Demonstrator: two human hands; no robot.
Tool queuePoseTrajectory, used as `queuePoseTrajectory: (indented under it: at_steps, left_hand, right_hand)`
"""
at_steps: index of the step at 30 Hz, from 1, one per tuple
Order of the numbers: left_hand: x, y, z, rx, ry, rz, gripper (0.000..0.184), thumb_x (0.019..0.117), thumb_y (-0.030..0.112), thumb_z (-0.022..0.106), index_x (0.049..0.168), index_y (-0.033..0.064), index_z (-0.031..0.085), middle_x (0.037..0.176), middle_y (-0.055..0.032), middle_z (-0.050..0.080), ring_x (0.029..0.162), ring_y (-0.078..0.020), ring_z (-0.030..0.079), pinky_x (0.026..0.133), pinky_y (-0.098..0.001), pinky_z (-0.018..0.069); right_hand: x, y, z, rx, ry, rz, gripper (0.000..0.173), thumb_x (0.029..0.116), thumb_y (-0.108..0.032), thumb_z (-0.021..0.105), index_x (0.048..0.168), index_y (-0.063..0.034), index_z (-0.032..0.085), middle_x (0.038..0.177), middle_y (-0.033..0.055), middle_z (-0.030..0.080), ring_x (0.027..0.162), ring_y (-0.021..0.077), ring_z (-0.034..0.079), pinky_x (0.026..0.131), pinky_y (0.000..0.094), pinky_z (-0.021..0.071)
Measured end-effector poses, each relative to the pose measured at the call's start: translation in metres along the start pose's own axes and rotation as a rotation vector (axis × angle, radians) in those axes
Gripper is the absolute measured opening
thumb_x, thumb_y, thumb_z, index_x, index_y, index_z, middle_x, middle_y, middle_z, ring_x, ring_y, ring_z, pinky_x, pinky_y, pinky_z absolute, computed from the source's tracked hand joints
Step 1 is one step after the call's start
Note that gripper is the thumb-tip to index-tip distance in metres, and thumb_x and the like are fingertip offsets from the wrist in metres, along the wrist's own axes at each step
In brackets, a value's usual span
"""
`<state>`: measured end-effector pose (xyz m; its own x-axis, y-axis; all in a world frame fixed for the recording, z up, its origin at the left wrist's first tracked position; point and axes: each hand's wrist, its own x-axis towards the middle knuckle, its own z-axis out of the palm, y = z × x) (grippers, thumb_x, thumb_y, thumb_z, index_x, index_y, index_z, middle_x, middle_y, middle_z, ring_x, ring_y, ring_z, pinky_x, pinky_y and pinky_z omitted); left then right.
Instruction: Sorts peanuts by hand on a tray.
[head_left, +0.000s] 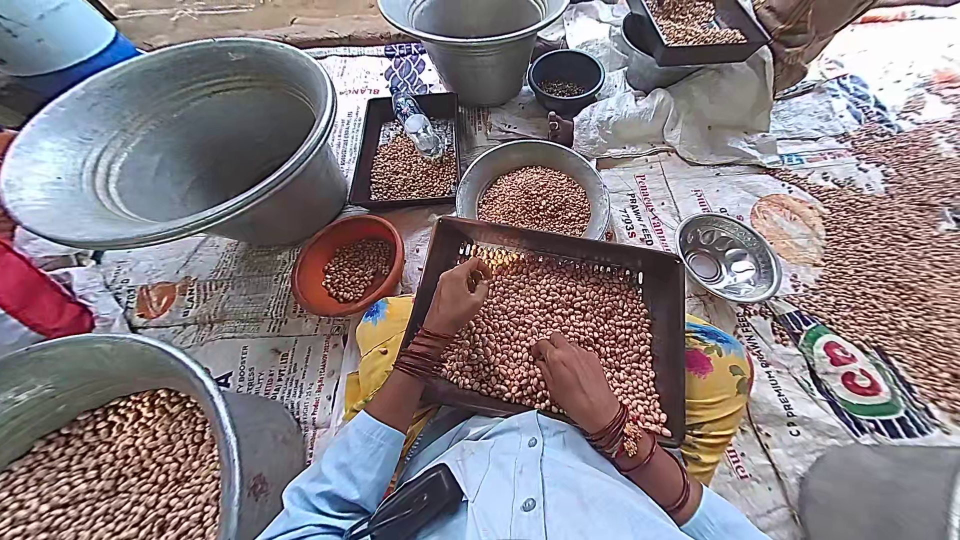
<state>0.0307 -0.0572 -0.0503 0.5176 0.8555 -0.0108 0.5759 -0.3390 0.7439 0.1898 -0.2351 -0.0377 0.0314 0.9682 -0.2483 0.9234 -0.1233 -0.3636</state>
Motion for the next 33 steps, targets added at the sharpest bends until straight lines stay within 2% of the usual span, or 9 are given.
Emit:
queuePoseTrajectory:
  at_steps: [2,6,12,14,17,24,29,30,33]
  left_hand:
    - [0.008,0.007,0.01,0.073,-0.035,0.068,0.02,0.0973,0.008,0.058,0.11,0.0009,0.072,0.08,-0.0122,0.063,0.068,-0.0217,0.056,0.068,-0.0408,0.0487]
    - [0.017,0.02,0.031,0.264,-0.157,0.113,0.027,0.1023,0.013,0.057,0.122,-0.0001,0.071,0.117,-0.0238,0.07,0.11,-0.0406,0.068,0.099,-0.0564,0.051]
    - [0.017,0.014,0.043,0.245,-0.12,0.173,0.021,0.0965,0.008,0.065,0.112,-0.0047,0.072,0.107,-0.0285,0.071,0.102,-0.047,0.069,0.092,-0.0655,0.0514]
    - [0.016,0.008,0.039,0.072,-0.167,0.106,0.02,0.0957,0.009,0.067,0.109,-0.0045,0.072,0.092,-0.0223,0.072,0.083,-0.0365,0.069,0.081,-0.0588,0.053]
    - [0.009,0.0,0.038,-0.366,-0.374,-0.002,0.025,0.0908,0.018,0.053,0.111,0.0036,0.061,0.082,0.0028,0.064,0.062,-0.0041,0.058,0.058,-0.0238,0.0516]
    - [-0.035,0.044,0.047,-0.564,-0.866,0.002,0.025,0.081,0.008,0.071,0.105,0.0114,0.065,0.087,0.0121,0.069,0.08,0.0021,0.065,0.074,-0.0223,0.0573]
    - [-0.015,0.013,0.018,-0.388,-0.629,0.021,0.007,0.0825,0.016,0.069,0.09,0.0158,0.07,0.074,0.0134,0.066,0.06,0.0041,0.057,0.056,-0.0167,0.0483]
    - [-0.01,0.003,-0.001,-0.243,-0.504,0.073,0.007,0.0836,0.016,0.067,0.09,0.0122,0.07,0.075,0.009,0.066,0.061,0.0002,0.058,0.057,-0.0214,0.0492]
    - [0.008,-0.029,-0.067,0.16,-0.132,0.105,0.017,0.0906,0.006,0.064,0.1,-0.006,0.07,0.091,-0.0229,0.07,0.079,-0.0358,0.066,0.073,-0.0588,0.0516]
  right_hand:
    - [-0.001,0.0,0.001,-0.009,0.02,-0.011,0.02,0.0982,-0.011,0.061,0.113,-0.0012,0.072,0.106,0.022,0.069,0.088,0.0384,0.071,0.07,0.0497,0.0574]
    - [-0.003,0.0,-0.002,-0.008,-0.043,0.023,0.024,0.1004,-0.01,0.056,0.118,-0.0013,0.07,0.113,0.0217,0.068,0.093,0.0378,0.071,0.074,0.05,0.0576]
    - [-0.005,0.012,-0.011,0.132,-0.111,0.011,0.025,0.1006,-0.009,0.056,0.12,-0.0007,0.069,0.117,0.0218,0.067,0.104,0.0381,0.069,0.083,0.0532,0.0558]
    - [-0.006,0.014,-0.023,0.163,-0.101,-0.002,0.023,0.1012,-0.008,0.056,0.118,-0.0006,0.07,0.117,0.0223,0.067,0.105,0.0387,0.068,0.084,0.0534,0.0549]
    - [-0.012,0.011,-0.041,0.176,0.024,-0.064,0.021,0.1008,-0.007,0.057,0.113,0.0017,0.071,0.111,0.0231,0.067,0.1,0.0386,0.069,0.079,0.0507,0.0566]
    - [-0.02,-0.014,-0.051,0.2,0.139,-0.225,0.019,0.0977,0.002,0.056,0.11,0.0043,0.07,0.108,0.0224,0.069,0.09,0.0362,0.072,0.071,0.0476,0.0593]
    - [-0.027,0.011,-0.049,0.225,0.248,-0.209,0.017,0.098,-0.003,0.06,0.111,-0.0019,0.072,0.105,0.0182,0.07,0.089,0.033,0.072,0.071,0.0459,0.0594]
    - [-0.031,0.02,-0.051,0.22,0.253,-0.176,0.018,0.0976,-0.004,0.062,0.112,-0.0024,0.072,0.105,0.0182,0.071,0.09,0.0331,0.072,0.072,0.0464,0.0596]
    - [-0.043,0.05,-0.053,0.198,0.228,-0.012,0.02,0.0986,-0.008,0.062,0.116,-0.004,0.072,0.111,0.019,0.071,0.096,0.0349,0.072,0.077,0.0492,0.0592]
